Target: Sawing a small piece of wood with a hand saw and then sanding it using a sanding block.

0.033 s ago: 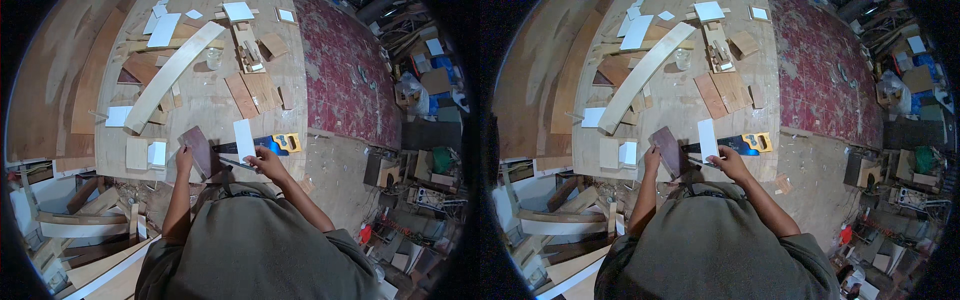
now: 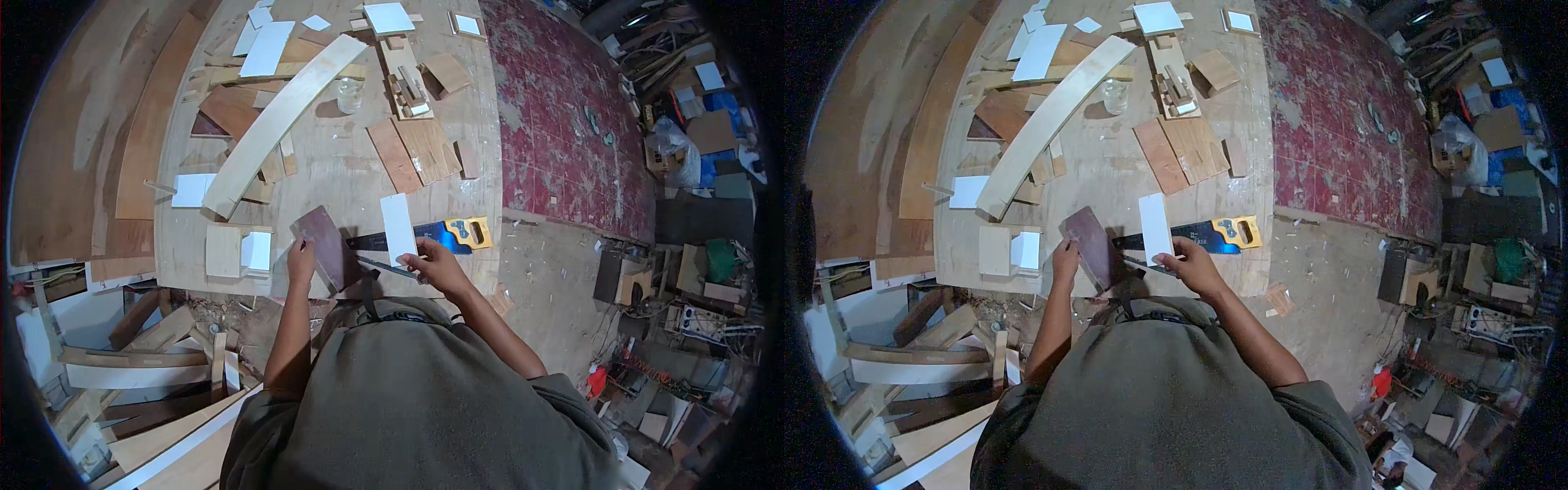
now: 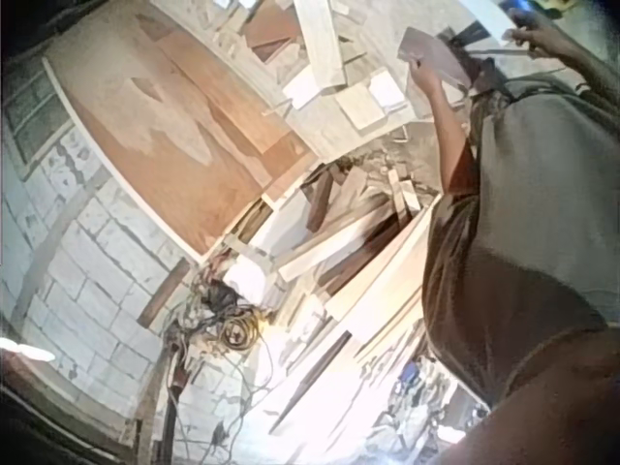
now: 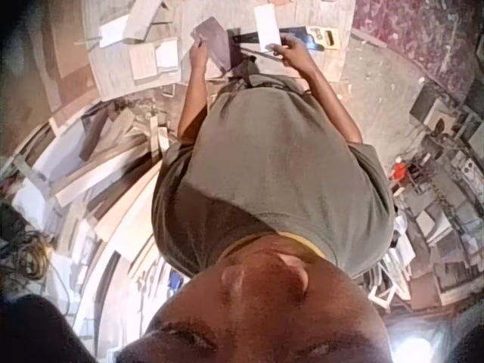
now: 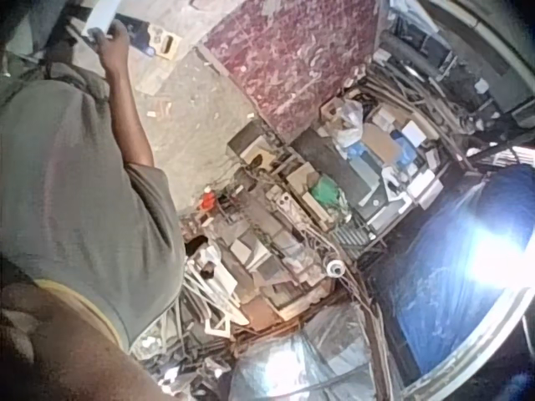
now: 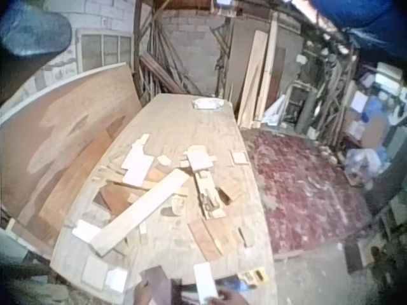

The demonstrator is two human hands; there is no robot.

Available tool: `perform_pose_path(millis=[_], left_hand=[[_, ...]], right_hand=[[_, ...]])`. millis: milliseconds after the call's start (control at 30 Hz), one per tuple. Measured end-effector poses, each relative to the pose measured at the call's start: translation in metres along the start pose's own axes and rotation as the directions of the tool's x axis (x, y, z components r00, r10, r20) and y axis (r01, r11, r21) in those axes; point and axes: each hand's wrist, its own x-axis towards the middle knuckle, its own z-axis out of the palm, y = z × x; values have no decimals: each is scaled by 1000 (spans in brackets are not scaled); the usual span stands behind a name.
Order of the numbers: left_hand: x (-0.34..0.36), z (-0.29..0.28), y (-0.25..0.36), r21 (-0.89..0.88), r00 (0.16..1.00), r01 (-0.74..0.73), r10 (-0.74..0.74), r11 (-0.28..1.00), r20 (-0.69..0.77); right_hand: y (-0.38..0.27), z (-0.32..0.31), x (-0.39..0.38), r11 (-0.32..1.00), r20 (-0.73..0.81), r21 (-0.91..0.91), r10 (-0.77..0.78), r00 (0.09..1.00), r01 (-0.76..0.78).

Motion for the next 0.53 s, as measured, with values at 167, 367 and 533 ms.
perform_pose_path(millis=[167,367,533], left_hand=[[-23,4,34,151,997,-70,76,986,-30],[-62,22,109,-253,910,56,55,966,411],[-48,39,94,-280,757,261,-16,924,653]], right_hand=[[-2,4,7,1000,19,1,1,1000,-1],[-11,11,7,999,109,39,2,994,-6],[9,19,21,981,194,-76,-161,968,178]])
